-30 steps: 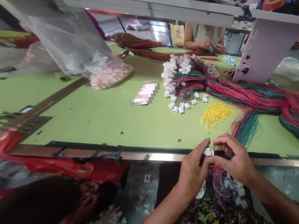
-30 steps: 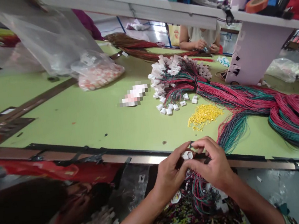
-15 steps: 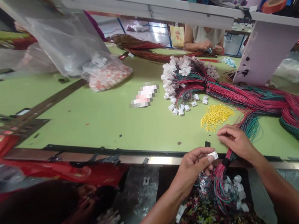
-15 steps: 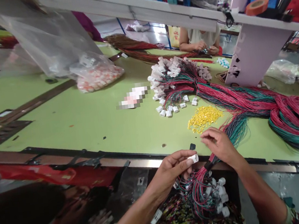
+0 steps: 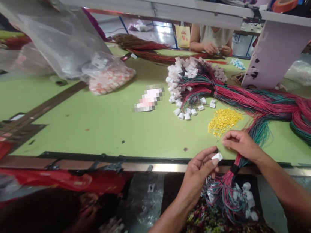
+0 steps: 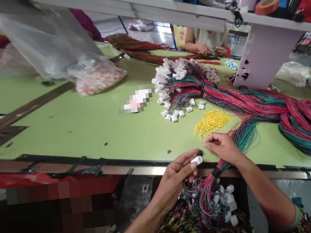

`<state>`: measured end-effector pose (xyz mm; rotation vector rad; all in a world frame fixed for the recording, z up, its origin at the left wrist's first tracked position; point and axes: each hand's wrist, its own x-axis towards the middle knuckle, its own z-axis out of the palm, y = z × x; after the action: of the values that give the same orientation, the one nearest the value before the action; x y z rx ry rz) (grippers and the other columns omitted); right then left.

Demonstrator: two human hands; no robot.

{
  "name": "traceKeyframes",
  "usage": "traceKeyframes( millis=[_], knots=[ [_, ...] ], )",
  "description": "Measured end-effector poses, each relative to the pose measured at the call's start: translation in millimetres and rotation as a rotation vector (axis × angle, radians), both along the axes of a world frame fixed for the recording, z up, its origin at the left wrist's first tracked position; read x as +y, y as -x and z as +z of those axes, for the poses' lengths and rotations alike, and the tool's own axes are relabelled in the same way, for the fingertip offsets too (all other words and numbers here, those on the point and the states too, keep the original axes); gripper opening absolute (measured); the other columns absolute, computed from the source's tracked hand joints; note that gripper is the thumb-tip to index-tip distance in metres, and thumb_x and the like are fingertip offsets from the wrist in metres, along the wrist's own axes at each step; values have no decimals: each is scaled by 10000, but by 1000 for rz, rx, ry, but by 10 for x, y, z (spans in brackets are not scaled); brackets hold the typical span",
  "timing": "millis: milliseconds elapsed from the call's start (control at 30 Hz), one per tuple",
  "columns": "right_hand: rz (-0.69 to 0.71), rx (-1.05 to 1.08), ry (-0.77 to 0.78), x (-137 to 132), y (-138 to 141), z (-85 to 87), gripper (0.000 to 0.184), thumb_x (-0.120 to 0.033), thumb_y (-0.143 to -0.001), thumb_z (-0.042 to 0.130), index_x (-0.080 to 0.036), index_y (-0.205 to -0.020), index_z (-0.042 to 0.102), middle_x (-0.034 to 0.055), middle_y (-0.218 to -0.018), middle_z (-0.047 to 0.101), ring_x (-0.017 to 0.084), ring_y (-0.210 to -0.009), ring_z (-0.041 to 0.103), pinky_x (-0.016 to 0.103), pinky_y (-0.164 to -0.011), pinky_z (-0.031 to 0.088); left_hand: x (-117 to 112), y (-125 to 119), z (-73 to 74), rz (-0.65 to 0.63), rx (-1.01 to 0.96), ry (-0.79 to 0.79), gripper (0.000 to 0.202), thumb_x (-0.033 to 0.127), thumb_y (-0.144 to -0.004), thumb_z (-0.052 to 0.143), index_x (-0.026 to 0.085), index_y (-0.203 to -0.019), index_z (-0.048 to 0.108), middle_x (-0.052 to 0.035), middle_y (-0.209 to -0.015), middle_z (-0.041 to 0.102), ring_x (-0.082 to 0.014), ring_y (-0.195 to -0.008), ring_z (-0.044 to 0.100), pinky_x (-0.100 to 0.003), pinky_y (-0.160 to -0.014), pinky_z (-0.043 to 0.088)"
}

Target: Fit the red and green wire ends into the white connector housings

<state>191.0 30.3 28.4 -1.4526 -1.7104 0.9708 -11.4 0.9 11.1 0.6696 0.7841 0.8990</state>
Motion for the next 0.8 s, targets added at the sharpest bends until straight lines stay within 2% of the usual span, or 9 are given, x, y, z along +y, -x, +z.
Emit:
traceKeyframes(
  millis=[100,200,367,500,700,800],
  knots=[
    [-2,378,181,-192,84,68,246,-434,-856,754,-195,-852,695,-19,-745,651,128,-654,572,256,-649,476,-8,6,26,-14,-33,-42,423,406,-714,908,220,-1083,817,-9,-668,710,-82,-546,546,-200,-516,398],
    [-32,542,202,-305,180,63,262,-430,-817,804,-196,-816,688,-27,-723,624,121,-658,568,245,-656,478,-20,11,30,-40,-40,-69,377,404,-740,889,220,-1063,829,-11,-613,709,-81,-519,537,-205,-516,400],
    [-61,493,-52,-348,259,-31,187,-373,-890,737,-203,-844,675,-13,-786,597,127,-697,565,229,-640,475,-31,4,18,-43,-34,-79,317,383,-741,885,222,-1011,841,-17,-609,720,-90,-527,551,-208,-511,394],
    [-34,416,-149,-356,242,-72,147,-356,-935,686,-215,-898,669,-4,-802,607,138,-708,585,241,-645,491,-41,0,45,-59,-37,-59,286,385,-746,875,217,-975,844,-10,-592,706,-84,-505,526,-213,-511,380],
    [72,199,-394,-354,148,-8,94,-258,-968,660,-222,-902,718,29,-821,689,168,-756,639,296,-720,525,-48,14,111,-85,-89,-9,253,387,-757,863,203,-928,839,7,-573,664,-67,-482,472,-197,-479,339],
    [140,141,-482,-363,122,42,100,-215,-975,645,-232,-994,742,49,-862,715,179,-780,666,304,-711,542,-39,15,135,-98,-110,-7,241,383,-755,860,194,-904,840,-18,-691,718,-58,-495,463,-193,-466,328]
  ],
)
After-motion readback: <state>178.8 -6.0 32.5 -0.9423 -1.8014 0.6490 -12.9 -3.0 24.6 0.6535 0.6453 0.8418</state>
